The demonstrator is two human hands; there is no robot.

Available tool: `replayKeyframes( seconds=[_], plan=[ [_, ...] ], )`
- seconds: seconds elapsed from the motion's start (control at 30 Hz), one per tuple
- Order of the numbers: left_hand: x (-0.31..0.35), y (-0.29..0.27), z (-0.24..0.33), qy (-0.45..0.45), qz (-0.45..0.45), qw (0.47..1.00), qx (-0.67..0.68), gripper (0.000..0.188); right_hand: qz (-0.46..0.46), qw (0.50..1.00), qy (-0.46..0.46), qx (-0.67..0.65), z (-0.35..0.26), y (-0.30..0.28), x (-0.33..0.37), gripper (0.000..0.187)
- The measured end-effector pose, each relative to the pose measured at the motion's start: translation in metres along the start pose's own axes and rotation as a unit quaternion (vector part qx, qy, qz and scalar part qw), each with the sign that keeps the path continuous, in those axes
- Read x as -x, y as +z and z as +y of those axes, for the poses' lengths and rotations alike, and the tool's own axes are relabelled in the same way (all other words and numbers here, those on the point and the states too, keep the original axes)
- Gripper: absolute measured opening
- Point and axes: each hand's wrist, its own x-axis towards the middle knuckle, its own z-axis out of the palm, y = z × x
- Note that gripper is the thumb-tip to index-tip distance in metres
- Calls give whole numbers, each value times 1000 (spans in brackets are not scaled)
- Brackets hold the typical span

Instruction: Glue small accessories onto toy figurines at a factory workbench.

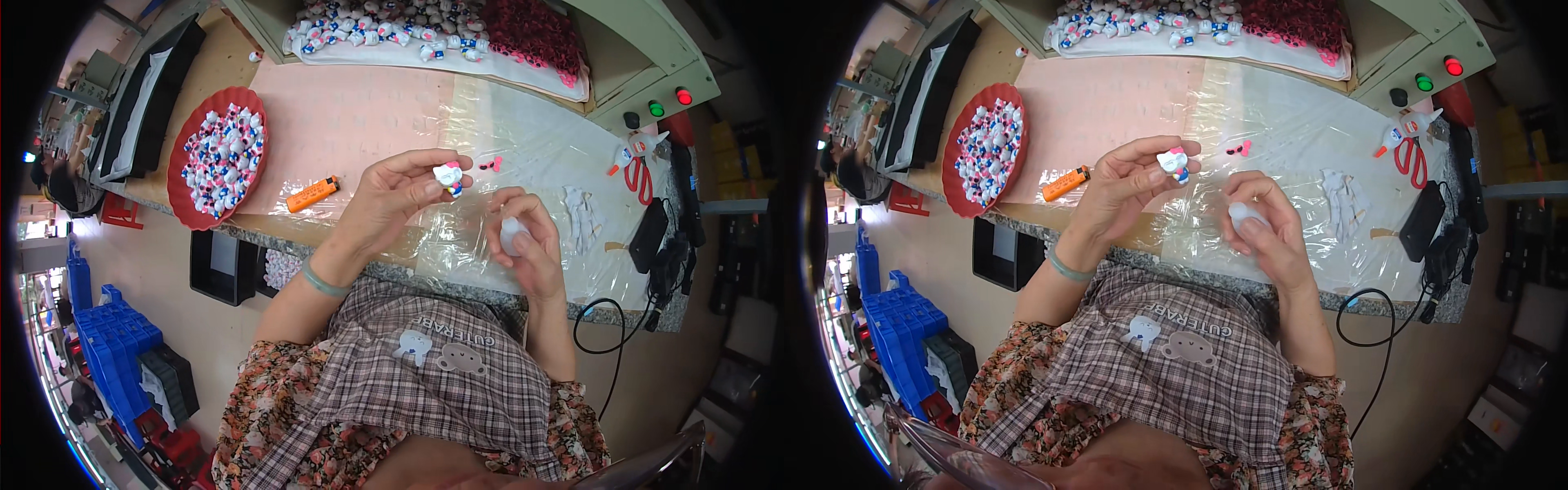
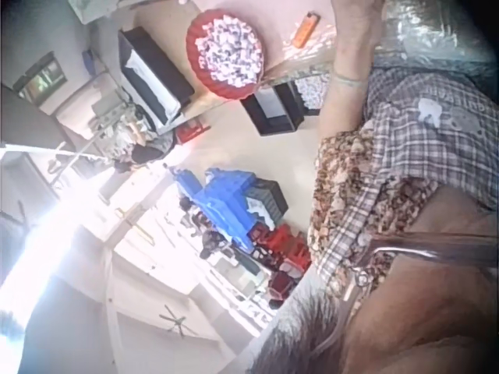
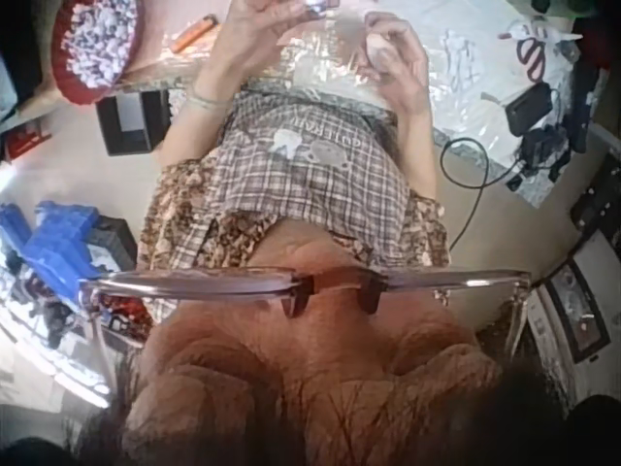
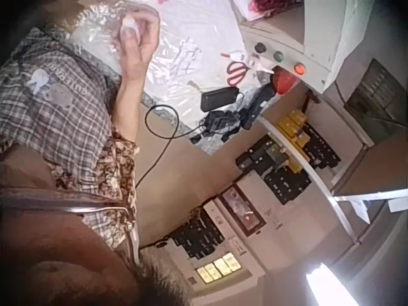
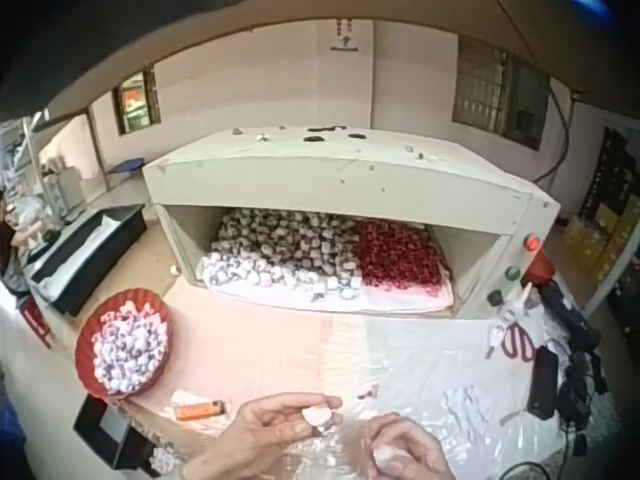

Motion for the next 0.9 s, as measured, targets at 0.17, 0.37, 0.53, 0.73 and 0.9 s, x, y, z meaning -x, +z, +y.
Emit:
replayKeyframes(
  seconds=[0.17,0.37,0.53,0.73,0.9],
  plan=[
    [9,-4,-6,-28,-3,999,32,40,53,998,-42,15,-2,2,-3,25],
    [29,-4,-17,-13,5,999,40,36,163,982,-82,46,-8,6,-5,41],
    [30,-1,-27,-15,-20,998,63,35,204,972,-99,59,-1,-21,5,47],
    [36,-5,-26,-14,-12,997,76,34,178,976,-99,81,-3,-5,-4,40],
    [35,-11,-25,-12,-9,997,69,35,191,967,-113,127,-8,9,-10,38]
  ],
)
